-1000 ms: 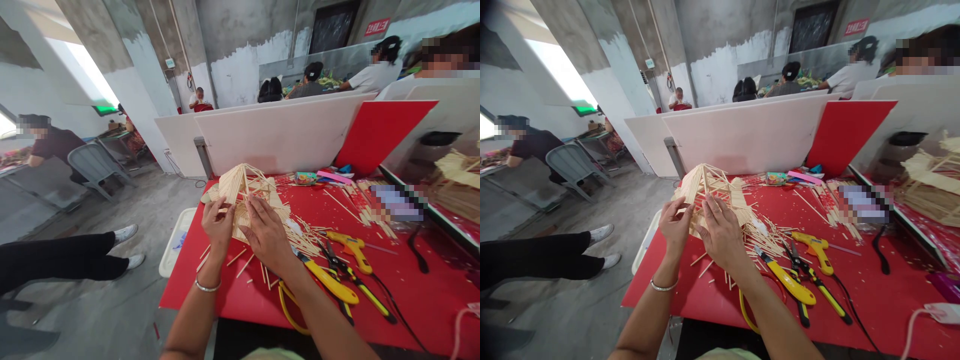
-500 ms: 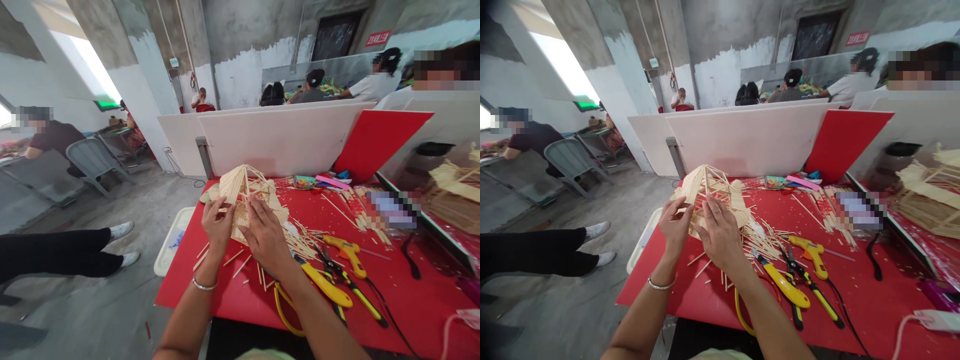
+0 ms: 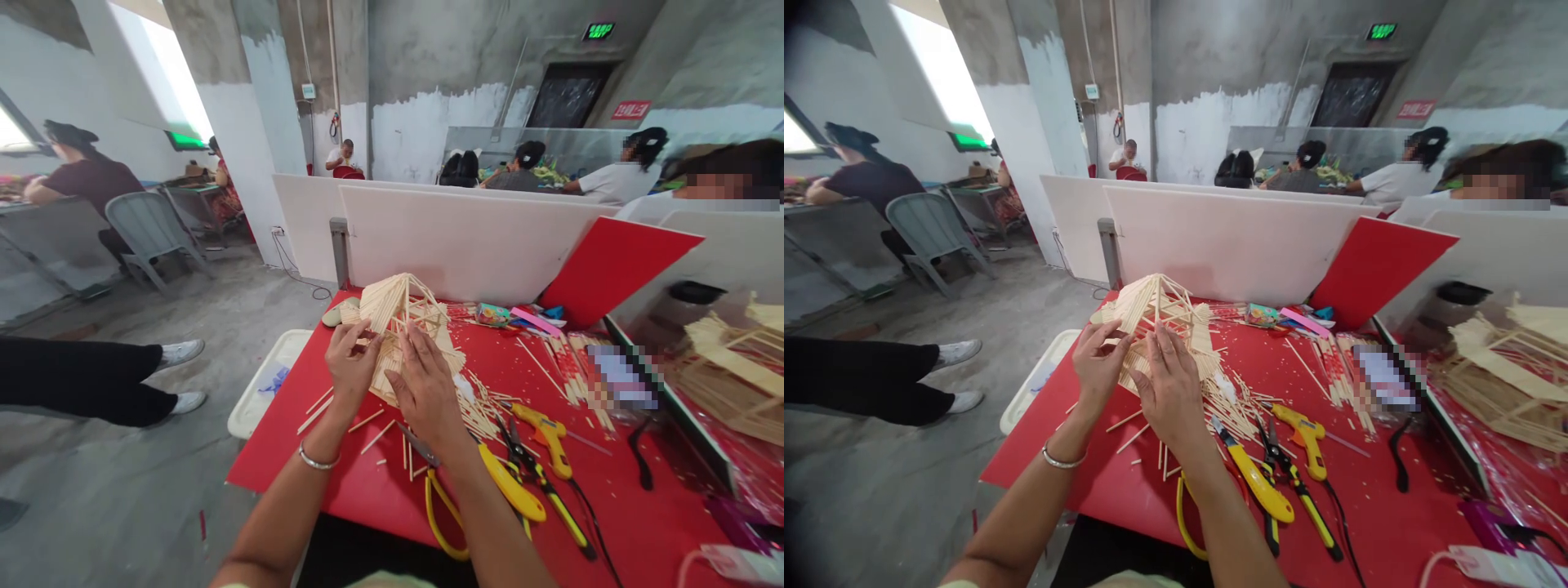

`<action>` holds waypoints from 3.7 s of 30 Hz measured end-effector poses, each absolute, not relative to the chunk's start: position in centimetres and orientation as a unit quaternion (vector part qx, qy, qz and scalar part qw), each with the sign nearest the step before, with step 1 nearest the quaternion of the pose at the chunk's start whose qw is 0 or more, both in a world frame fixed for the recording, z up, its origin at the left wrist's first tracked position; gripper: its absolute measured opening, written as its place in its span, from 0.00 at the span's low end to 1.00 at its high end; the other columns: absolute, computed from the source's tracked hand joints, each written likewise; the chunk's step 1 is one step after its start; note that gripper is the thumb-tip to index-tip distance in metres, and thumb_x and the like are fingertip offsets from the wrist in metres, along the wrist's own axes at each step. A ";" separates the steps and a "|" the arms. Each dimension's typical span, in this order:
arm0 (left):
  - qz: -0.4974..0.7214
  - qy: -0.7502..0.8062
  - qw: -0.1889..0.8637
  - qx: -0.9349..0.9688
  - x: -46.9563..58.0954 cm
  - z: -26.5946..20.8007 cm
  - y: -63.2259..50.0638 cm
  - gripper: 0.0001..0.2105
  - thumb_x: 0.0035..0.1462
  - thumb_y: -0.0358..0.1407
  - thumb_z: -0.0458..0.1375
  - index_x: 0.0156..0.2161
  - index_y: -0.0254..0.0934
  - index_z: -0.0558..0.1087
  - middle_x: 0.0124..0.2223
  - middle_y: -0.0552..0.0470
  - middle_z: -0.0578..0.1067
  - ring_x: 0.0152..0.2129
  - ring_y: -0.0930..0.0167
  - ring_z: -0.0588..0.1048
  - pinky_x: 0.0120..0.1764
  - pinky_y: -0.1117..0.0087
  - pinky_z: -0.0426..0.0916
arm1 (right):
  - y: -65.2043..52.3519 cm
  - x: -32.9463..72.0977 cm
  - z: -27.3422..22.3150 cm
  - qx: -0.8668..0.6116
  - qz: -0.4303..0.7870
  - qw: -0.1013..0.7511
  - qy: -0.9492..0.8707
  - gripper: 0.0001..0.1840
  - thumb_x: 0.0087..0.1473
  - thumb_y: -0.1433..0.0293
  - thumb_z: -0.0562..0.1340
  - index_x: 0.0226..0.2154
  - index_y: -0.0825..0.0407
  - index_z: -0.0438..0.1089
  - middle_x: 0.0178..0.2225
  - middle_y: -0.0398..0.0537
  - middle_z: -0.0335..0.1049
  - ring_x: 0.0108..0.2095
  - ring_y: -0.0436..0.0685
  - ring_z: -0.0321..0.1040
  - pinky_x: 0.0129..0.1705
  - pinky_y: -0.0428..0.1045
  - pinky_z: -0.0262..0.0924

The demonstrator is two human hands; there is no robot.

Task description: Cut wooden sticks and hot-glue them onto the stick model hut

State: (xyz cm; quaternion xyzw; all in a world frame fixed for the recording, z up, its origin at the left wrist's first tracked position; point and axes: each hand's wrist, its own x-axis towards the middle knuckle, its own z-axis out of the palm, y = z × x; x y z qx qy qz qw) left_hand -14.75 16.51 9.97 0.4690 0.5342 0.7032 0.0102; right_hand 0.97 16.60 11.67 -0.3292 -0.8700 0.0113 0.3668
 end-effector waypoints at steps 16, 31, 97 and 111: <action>0.706 0.529 0.013 0.471 -14.7 10.1 16.3 0.12 0.55 0.39 0.65 0.45 0.39 0.78 0.39 0.50 0.74 0.32 0.72 0.79 0.30 0.73 0.75 | 16.2 1.0 11.9 -0.329 0.005 0.359 -0.874 0.36 0.66 0.60 0.53 0.71 0.47 0.40 0.72 0.51 0.37 0.71 0.63 0.41 0.67 0.64 0.51; 0.705 0.535 -0.006 0.466 -14.4 10.0 16.5 0.12 0.56 0.38 0.65 0.45 0.40 0.78 0.40 0.50 0.74 0.32 0.73 0.78 0.31 0.73 0.75 | 16.3 1.2 11.8 -0.321 0.016 0.365 -0.874 0.36 0.66 0.59 0.53 0.71 0.47 0.42 0.72 0.52 0.38 0.71 0.62 0.41 0.68 0.64 0.49; 0.718 0.522 -0.006 0.461 -14.6 9.7 16.8 0.11 0.54 0.36 0.67 0.44 0.40 0.79 0.39 0.50 0.74 0.31 0.73 0.78 0.29 0.74 0.74 | 16.3 1.7 11.5 -0.311 0.137 0.526 -0.779 0.21 0.65 0.69 0.55 0.60 0.48 0.63 0.55 0.52 0.70 0.57 0.59 0.65 0.59 0.60 0.61; 0.713 0.526 -0.010 0.465 -14.6 9.6 16.8 0.12 0.54 0.37 0.66 0.44 0.40 0.79 0.40 0.50 0.74 0.32 0.73 0.78 0.30 0.74 0.75 | 16.3 1.8 11.1 -0.305 0.131 0.516 -0.790 0.22 0.65 0.68 0.55 0.60 0.48 0.64 0.55 0.53 0.70 0.57 0.59 0.65 0.58 0.60 0.62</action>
